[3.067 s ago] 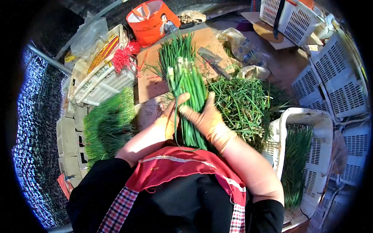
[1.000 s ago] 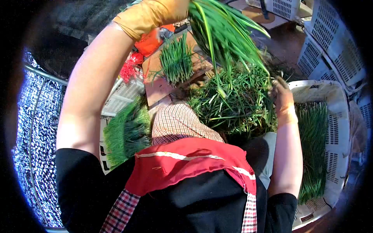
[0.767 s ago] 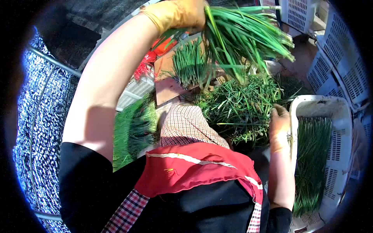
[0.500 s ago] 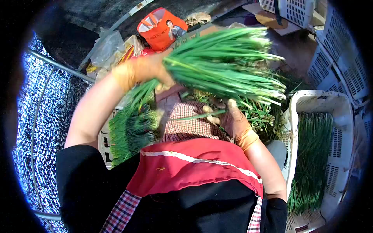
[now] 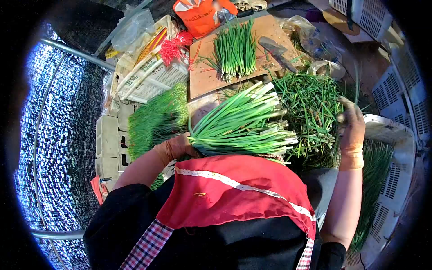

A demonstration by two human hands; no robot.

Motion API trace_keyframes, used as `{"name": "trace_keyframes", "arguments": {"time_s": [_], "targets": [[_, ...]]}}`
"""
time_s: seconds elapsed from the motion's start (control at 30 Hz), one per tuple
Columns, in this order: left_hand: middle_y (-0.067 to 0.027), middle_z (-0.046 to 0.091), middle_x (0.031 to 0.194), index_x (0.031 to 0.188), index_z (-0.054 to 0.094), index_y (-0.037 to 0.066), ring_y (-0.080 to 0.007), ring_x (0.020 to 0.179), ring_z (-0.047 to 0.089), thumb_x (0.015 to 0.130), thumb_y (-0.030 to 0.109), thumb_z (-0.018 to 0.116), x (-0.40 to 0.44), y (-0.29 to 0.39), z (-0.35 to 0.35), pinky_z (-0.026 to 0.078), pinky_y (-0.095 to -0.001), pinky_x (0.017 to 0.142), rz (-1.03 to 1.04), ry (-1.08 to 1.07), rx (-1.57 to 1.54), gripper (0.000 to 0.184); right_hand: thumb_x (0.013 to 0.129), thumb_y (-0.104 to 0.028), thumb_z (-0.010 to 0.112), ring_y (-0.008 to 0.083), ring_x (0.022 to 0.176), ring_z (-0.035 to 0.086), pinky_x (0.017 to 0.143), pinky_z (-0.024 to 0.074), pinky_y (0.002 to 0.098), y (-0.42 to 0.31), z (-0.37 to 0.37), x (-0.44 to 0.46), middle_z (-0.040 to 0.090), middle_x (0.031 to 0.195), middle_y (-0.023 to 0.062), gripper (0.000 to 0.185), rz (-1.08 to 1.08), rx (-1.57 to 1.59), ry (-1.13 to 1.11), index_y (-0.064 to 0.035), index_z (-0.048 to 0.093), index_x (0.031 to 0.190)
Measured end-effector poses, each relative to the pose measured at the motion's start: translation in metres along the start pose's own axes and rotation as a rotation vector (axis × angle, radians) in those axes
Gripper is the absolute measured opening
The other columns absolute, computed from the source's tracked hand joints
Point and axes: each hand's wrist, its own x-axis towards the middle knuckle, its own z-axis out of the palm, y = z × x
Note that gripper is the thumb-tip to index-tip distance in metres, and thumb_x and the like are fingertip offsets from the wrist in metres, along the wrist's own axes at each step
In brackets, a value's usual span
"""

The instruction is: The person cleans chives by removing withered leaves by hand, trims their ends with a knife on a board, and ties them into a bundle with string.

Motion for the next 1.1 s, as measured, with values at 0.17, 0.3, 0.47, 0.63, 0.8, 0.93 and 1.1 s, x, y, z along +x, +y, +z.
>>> {"name": "trace_keyframes", "arguments": {"time_s": [0.17, 0.3, 0.47, 0.63, 0.8, 0.93, 1.1], "targets": [[-0.0032, 0.065, 0.079, 0.096, 0.066, 0.0, -0.01, 0.065, 0.057, 0.067, 0.004, 0.071, 0.003, 0.005, 0.007, 0.048, -0.0272, 0.058, -0.081, 0.034, -0.199, 0.03, 0.077, -0.024, 0.074, 0.0231, 0.086, 0.064, 0.081, 0.0482, 0.0325, -0.022, 0.1, -0.061, 0.068, 0.095, 0.0143, 0.039, -0.029, -0.776, -0.511, -0.0014, 0.064, 0.108], [-0.0032, 0.066, 0.083, 0.101, 0.066, 0.002, -0.0097, 0.069, 0.057, 0.065, 0.0, 0.071, 0.001, -0.002, 0.009, 0.049, -0.0265, 0.061, 0.055, 0.007, -0.182, 0.036, 0.079, -0.017, 0.07, 0.0251, 0.077, 0.063, 0.073, 0.0485, 0.0324, -0.002, 0.107, -0.055, 0.067, 0.088, 0.0171, 0.029, -0.075, -0.919, -0.649, 0.0001, 0.065, 0.102], [-0.0035, 0.065, 0.079, 0.102, 0.064, 0.002, -0.0097, 0.063, 0.056, 0.066, -0.003, 0.068, -0.006, 0.007, 0.012, 0.048, -0.026, 0.054, 0.077, 0.052, -0.263, 0.037, 0.077, -0.01, 0.07, 0.0216, 0.069, 0.062, 0.065, 0.0488, 0.0302, -0.002, 0.109, -0.065, 0.065, 0.078, 0.0131, 0.021, -0.179, -1.018, -0.757, -0.0033, 0.067, 0.097], [-0.006, 0.063, 0.068, 0.097, 0.064, 0.0, -0.012, 0.054, 0.056, 0.066, -0.004, 0.066, -0.005, 0.009, 0.009, 0.046, -0.0268, 0.049, -0.011, 0.031, -0.199, 0.031, 0.079, -0.01, 0.064, 0.0288, 0.074, 0.062, 0.066, 0.0484, 0.0337, -0.001, 0.1, -0.068, 0.064, 0.081, 0.0132, 0.02, -0.607, -1.167, -0.524, -0.006, 0.065, 0.099], [-0.0049, 0.062, 0.068, 0.092, 0.065, 0.002, -0.0115, 0.054, 0.057, 0.065, -0.007, 0.066, -0.01, 0.017, 0.008, 0.047, -0.026, 0.049, -0.014, 0.021, -0.256, 0.028, 0.083, -0.009, 0.058, 0.0359, 0.076, 0.061, 0.07, 0.0495, 0.0371, -0.02, 0.021, -0.015, 0.065, 0.087, 0.0161, 0.016, -0.708, -1.239, -0.157, -0.0092, 0.063, 0.098], [-0.0058, 0.066, 0.109, 0.114, 0.063, 0.005, -0.0113, 0.095, 0.057, 0.06, 0.001, 0.074, -0.005, 0.004, -0.001, 0.049, -0.0296, 0.084, -0.131, -0.032, -0.06, 0.055, 0.084, -0.013, 0.059, 0.0368, 0.089, 0.061, 0.079, 0.0476, 0.0409, -0.051, -0.008, 0.0, 0.065, 0.093, 0.0178, 0.02, -0.279, -1.432, 0.318, -0.0039, 0.061, 0.101], [-0.0047, 0.061, 0.073, 0.092, 0.065, 0.001, -0.0111, 0.061, 0.055, 0.064, -0.004, 0.066, -0.002, -0.003, 0.009, 0.046, -0.0269, 0.055, 0.001, 0.041, -0.176, 0.028, 0.072, -0.023, 0.075, 0.0306, 0.09, 0.061, 0.082, 0.0477, 0.0397, -0.02, 0.064, -0.047, 0.064, 0.096, 0.015, 0.032, -0.738, -1.339, -0.099, -0.0048, 0.064, 0.096]]}}
